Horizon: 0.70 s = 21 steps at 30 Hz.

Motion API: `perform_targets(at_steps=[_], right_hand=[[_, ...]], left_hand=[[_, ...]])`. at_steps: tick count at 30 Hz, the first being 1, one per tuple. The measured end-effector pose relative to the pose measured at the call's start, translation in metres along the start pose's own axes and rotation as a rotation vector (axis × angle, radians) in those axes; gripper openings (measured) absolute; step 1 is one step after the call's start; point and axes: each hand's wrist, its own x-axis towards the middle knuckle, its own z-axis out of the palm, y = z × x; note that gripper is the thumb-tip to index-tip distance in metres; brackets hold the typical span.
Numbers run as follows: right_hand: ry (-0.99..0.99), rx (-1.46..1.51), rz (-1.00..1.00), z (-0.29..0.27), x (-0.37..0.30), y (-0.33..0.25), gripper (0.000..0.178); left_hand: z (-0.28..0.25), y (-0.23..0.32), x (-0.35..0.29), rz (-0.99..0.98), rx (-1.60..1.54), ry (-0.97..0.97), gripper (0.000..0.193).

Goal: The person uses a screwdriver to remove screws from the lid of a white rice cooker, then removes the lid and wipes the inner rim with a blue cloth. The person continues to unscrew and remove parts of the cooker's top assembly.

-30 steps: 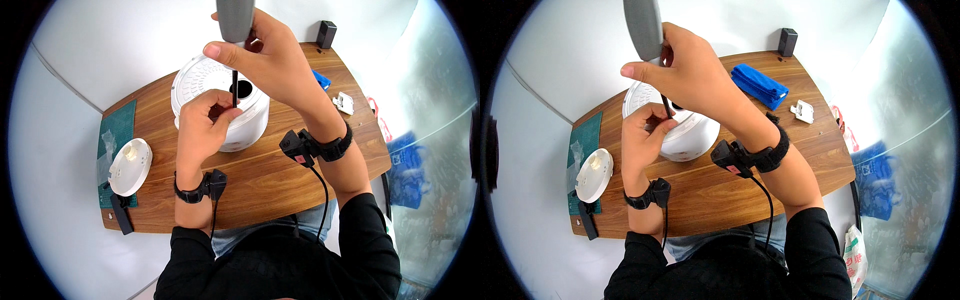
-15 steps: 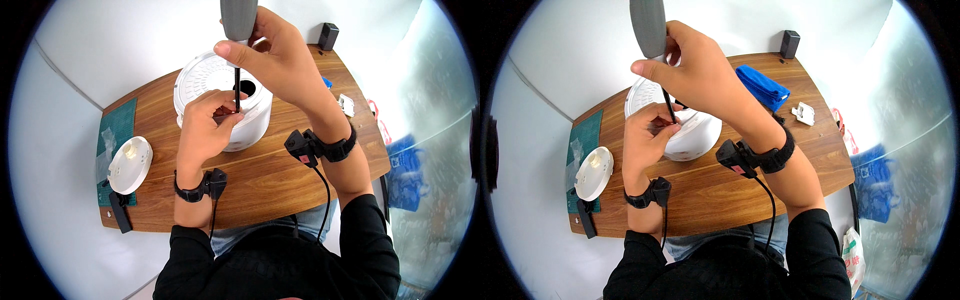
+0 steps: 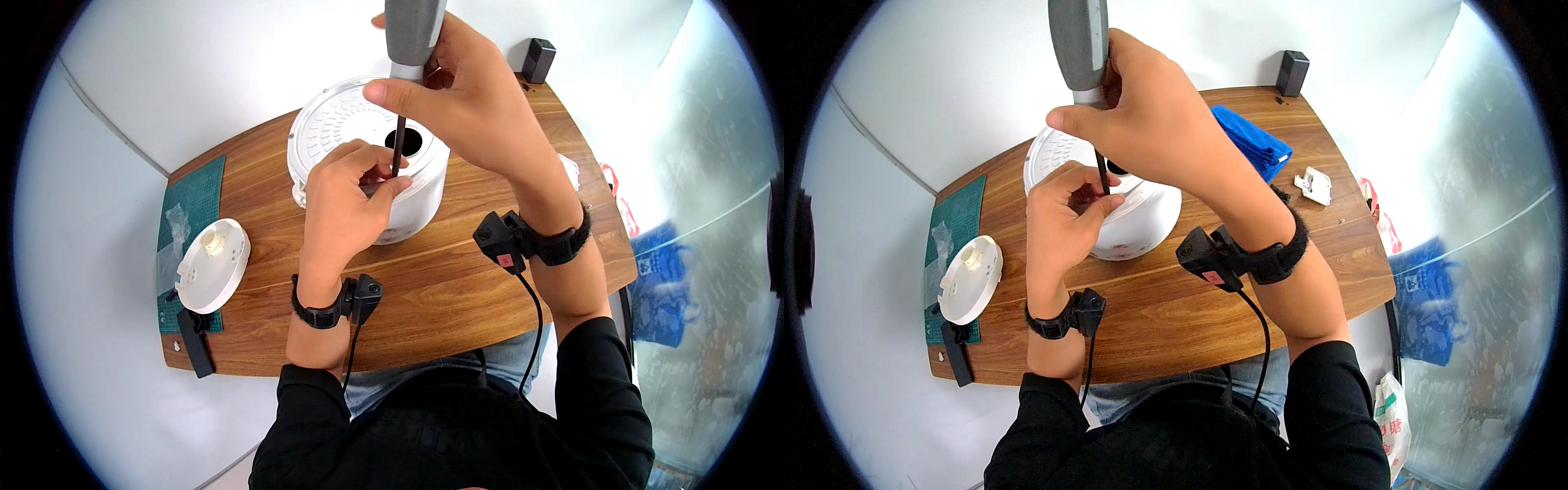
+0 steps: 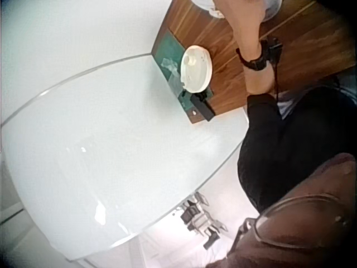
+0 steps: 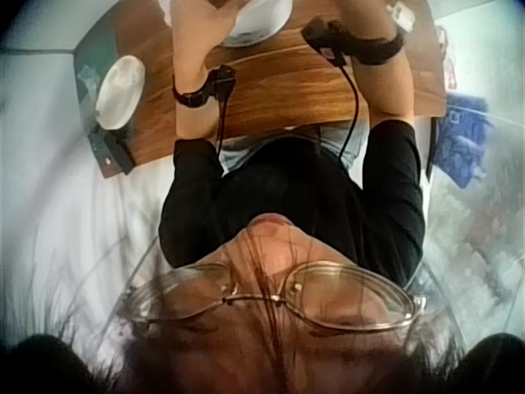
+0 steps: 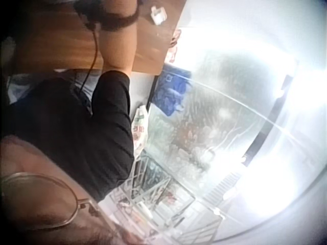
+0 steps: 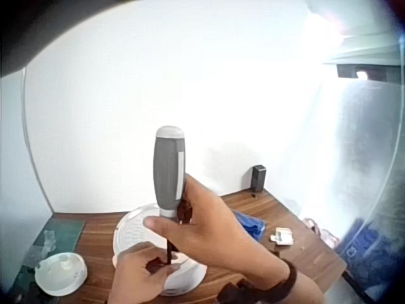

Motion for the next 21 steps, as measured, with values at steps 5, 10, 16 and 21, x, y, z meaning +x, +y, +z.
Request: perform_targets(at_steps=[5, 10, 16, 21], right_hand=[[0.086, 0.371, -0.045, 0.007, -0.002, 0.003, 0.051], [0.133, 0.019, -0.089, 0.002, -0.005, -0.002, 0.046], [0.084, 0.443, 0.108, -0.01, -0.004, -0.006, 0.051], [0.277, 0.523, -0.032, -0.012, -0.011, 0.008, 0.044]], left_hand=[[0.001, 0.0, 0.0, -0.011, 0.032, 0.047, 0.018], [0.002, 0.005, -0.001, 0.007, 0.103, 0.067, 0.019], [0.003, 0.007, -0.003, 0.098, 0.129, 0.129, 0.02], [0.011, 0.003, -0.004, 0.315, 0.103, 0.231, 0.02]])
